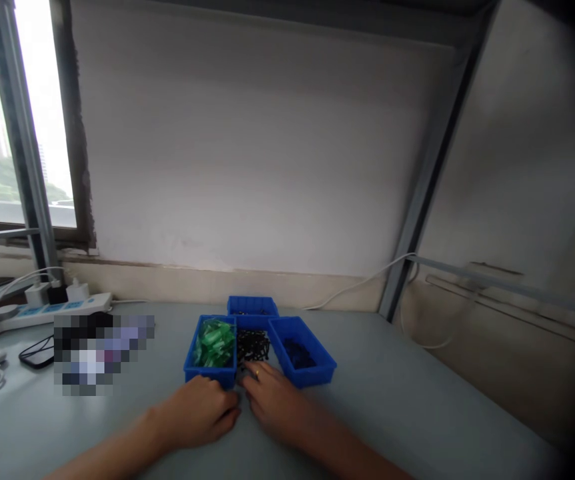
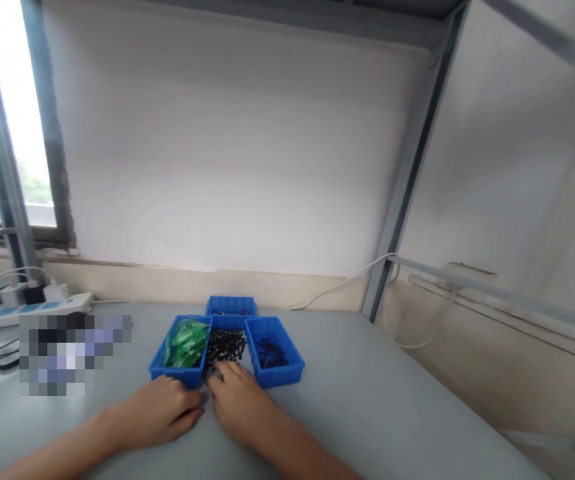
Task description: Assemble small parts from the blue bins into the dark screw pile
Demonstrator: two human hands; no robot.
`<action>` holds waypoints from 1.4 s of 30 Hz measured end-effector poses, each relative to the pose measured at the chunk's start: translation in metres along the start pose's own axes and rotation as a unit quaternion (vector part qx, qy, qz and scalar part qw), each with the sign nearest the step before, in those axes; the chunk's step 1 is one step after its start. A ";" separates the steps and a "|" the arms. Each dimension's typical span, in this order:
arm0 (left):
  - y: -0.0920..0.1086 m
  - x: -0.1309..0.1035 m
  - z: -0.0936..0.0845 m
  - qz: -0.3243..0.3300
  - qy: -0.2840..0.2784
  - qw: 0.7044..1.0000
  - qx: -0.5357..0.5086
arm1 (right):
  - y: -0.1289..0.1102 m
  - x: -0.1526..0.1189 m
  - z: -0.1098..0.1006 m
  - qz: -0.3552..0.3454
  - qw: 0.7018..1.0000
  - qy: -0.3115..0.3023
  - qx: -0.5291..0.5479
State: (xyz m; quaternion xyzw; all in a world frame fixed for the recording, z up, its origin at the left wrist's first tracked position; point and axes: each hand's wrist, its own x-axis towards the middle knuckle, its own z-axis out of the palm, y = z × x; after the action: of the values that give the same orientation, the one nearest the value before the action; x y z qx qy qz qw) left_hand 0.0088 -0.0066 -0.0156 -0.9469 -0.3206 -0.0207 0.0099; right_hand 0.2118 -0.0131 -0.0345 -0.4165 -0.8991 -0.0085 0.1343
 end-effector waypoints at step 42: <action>0.003 0.003 -0.004 -0.060 -0.033 0.997 -0.023 | -0.003 0.005 -0.026 0.042 0.962 -0.027 0.269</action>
State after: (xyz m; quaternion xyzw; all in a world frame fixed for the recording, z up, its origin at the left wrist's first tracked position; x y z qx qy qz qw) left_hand 0.0128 -0.0079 -0.0118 -0.9263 -0.3760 0.0028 -0.0240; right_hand 0.2127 -0.0147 -0.0076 -0.4021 -0.8534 0.2504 0.2177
